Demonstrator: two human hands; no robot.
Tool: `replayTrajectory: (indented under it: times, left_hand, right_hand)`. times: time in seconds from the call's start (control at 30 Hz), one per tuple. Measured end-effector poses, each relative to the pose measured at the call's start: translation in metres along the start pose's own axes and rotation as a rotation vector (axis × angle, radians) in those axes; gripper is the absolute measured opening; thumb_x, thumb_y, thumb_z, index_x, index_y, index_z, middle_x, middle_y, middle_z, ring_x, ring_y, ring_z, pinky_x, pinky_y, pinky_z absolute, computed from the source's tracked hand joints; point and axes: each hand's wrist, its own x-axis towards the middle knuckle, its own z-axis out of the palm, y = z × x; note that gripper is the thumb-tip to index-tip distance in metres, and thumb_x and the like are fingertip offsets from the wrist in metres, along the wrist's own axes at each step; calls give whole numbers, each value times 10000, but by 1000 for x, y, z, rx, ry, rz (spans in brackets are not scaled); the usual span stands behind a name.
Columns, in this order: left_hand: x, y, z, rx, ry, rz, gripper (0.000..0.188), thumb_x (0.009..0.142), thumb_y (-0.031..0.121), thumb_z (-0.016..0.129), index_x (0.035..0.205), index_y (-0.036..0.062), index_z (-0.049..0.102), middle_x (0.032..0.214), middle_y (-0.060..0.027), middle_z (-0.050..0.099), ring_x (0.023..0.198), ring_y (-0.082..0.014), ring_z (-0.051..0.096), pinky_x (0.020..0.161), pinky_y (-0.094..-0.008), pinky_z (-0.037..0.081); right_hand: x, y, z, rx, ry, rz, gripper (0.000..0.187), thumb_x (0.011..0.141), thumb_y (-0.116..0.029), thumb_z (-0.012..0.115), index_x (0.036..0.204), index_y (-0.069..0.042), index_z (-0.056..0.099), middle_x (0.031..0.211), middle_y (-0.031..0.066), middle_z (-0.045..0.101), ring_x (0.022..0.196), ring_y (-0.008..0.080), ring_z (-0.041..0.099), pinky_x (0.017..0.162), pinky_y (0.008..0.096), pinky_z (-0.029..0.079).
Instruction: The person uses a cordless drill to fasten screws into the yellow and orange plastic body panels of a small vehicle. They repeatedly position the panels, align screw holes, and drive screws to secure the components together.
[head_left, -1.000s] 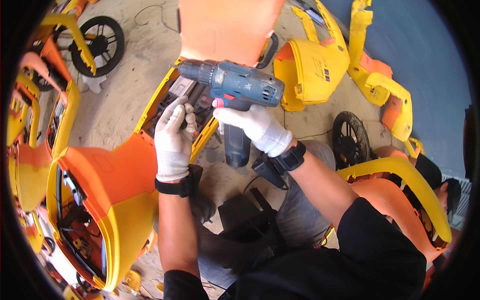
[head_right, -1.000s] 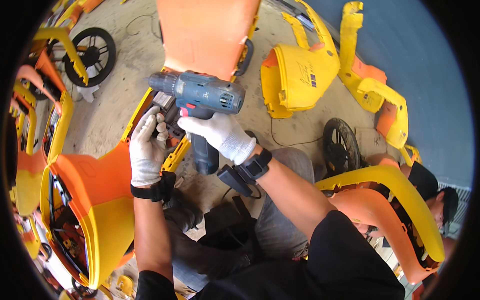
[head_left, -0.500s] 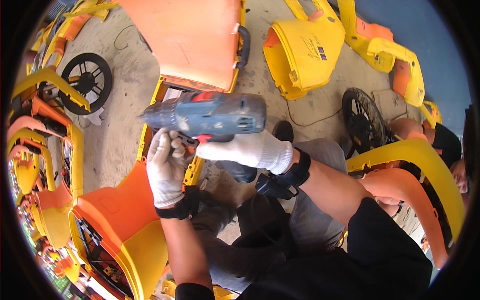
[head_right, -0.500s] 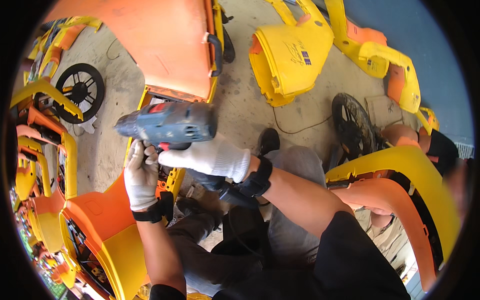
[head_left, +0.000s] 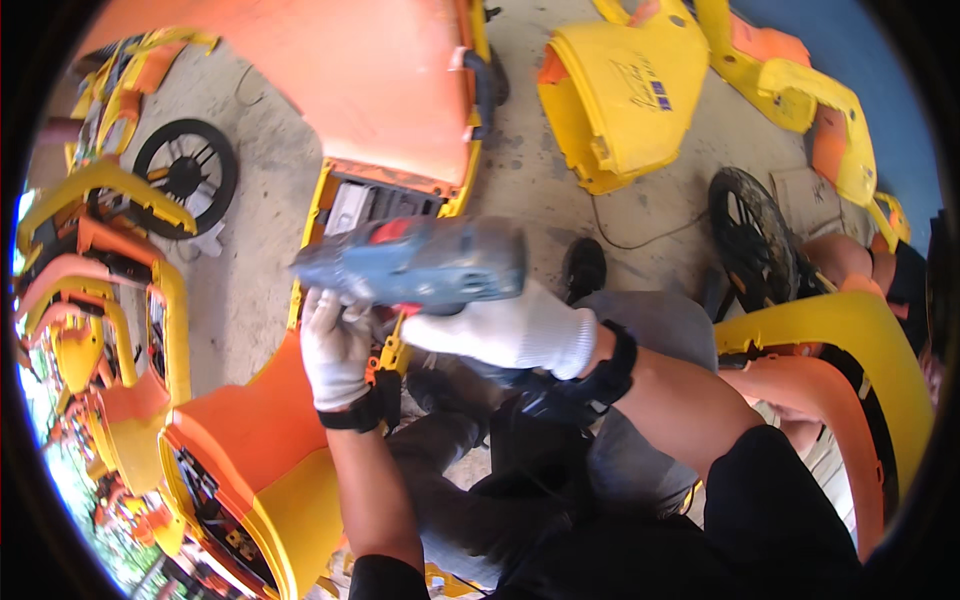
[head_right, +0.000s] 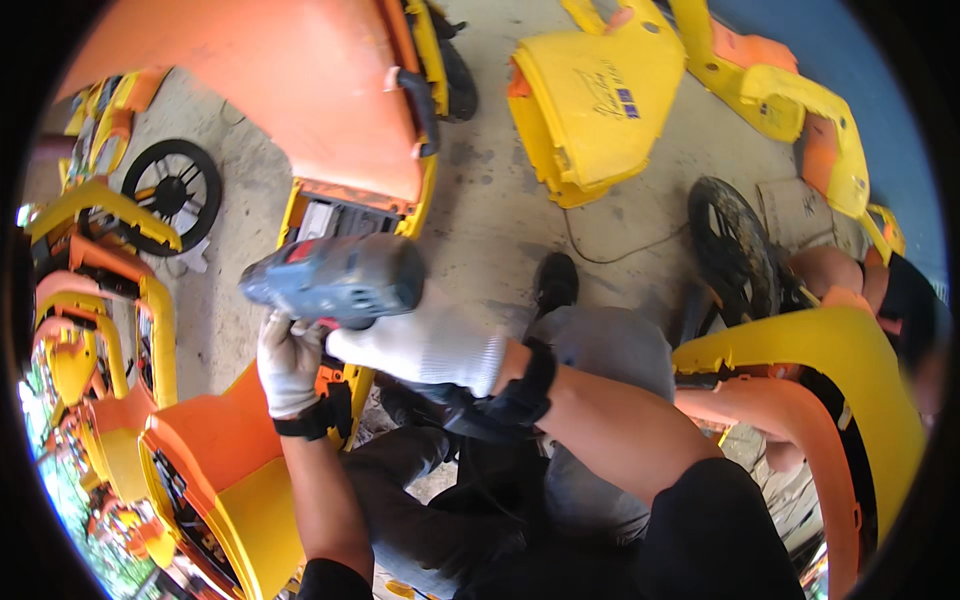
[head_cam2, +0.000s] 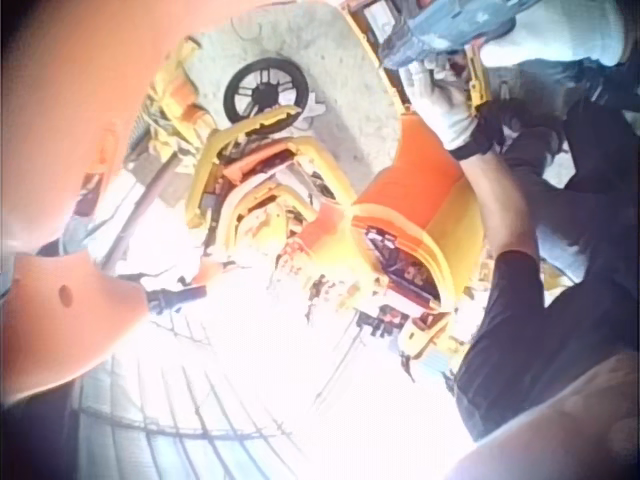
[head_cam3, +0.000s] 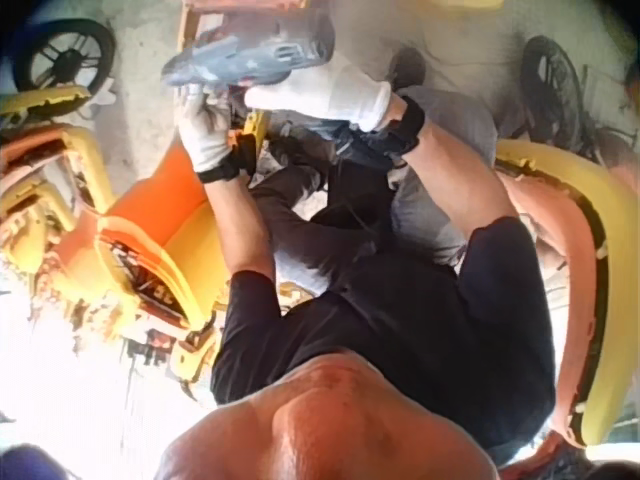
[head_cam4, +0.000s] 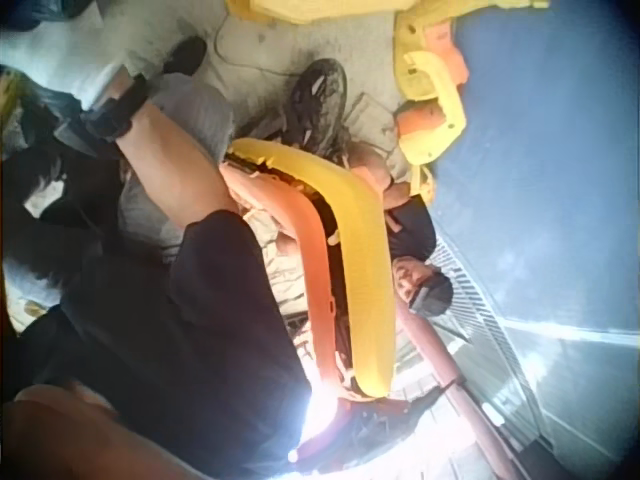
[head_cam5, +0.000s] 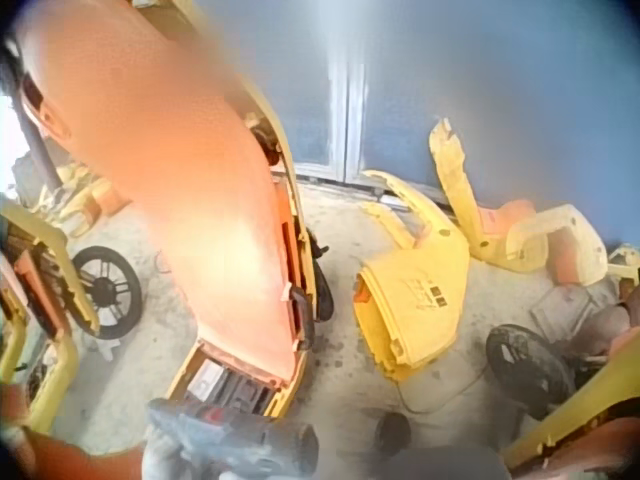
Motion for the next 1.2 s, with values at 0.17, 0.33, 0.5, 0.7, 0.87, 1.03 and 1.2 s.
replayTrajectory:
  times: [0.17, 0.33, 0.5, 0.7, 0.87, 1.03, 1.2]
  left_hand:
    - [3, 11, 11, -1, 8, -65, 185, 1025, 174, 559, 1106, 8, 570, 853, -25, 575, 676, -83, 488, 593, -209, 416]
    - [-4, 21, 14, -2, 30, -8, 179, 1044, 190, 530, 1086, 18, 554, 871, -46, 544, 667, -85, 451, 556, -205, 391]
    - [-4, 23, 18, 70, 46, 31, 265, 1032, 283, 562, 890, 59, 577, 673, 8, 505, 559, -79, 434, 538, -215, 393]
    - [-3, 23, 24, 32, 132, 43, 274, 1035, 282, 557, 875, 60, 560, 665, 10, 499, 548, -76, 422, 521, -216, 369]
    - [-2, 22, 21, 26, 76, 37, 260, 1039, 269, 553, 889, 56, 554, 693, 7, 515, 560, -76, 430, 523, -211, 368]
    - [-1, 21, 16, 4, 93, 60, 220, 1028, 244, 577, 942, 41, 582, 746, -11, 557, 584, -78, 454, 537, -210, 383]
    - [1, 18, 10, 61, 110, 101, 179, 1013, 197, 605, 1029, 18, 615, 811, -37, 607, 612, -78, 485, 559, -210, 409]
  right_hand:
    - [-5, -19, -13, 93, -38, 404, 341, 859, -150, 750, 1167, -42, 649, 1011, 48, 698, 884, 124, 647, 804, 303, 534]
    - [-4, -16, -10, -155, -69, 299, 287, 840, -135, 753, 1106, -58, 678, 973, 15, 682, 852, 107, 634, 786, 295, 523]
    - [-5, -15, -6, -102, -57, 336, 265, 833, -117, 740, 1082, -56, 672, 931, -6, 657, 834, 99, 615, 775, 290, 512]
    - [-5, -18, -7, -147, -62, 311, 272, 830, -108, 733, 1092, -63, 675, 945, 5, 674, 847, 110, 624, 800, 301, 516]
    - [-8, -12, -13, -231, -82, 250, 328, 823, -147, 779, 1124, -65, 675, 1009, 33, 709, 901, 140, 667, 826, 322, 540]
    - [-7, -10, -12, -205, -79, 248, 325, 820, -146, 780, 1117, -64, 676, 1004, 29, 707, 890, 131, 665, 819, 314, 539]
    - [-7, -11, -12, -250, -87, 209, 301, 813, -102, 747, 1101, -64, 667, 930, -2, 676, 815, 102, 633, 770, 286, 526]
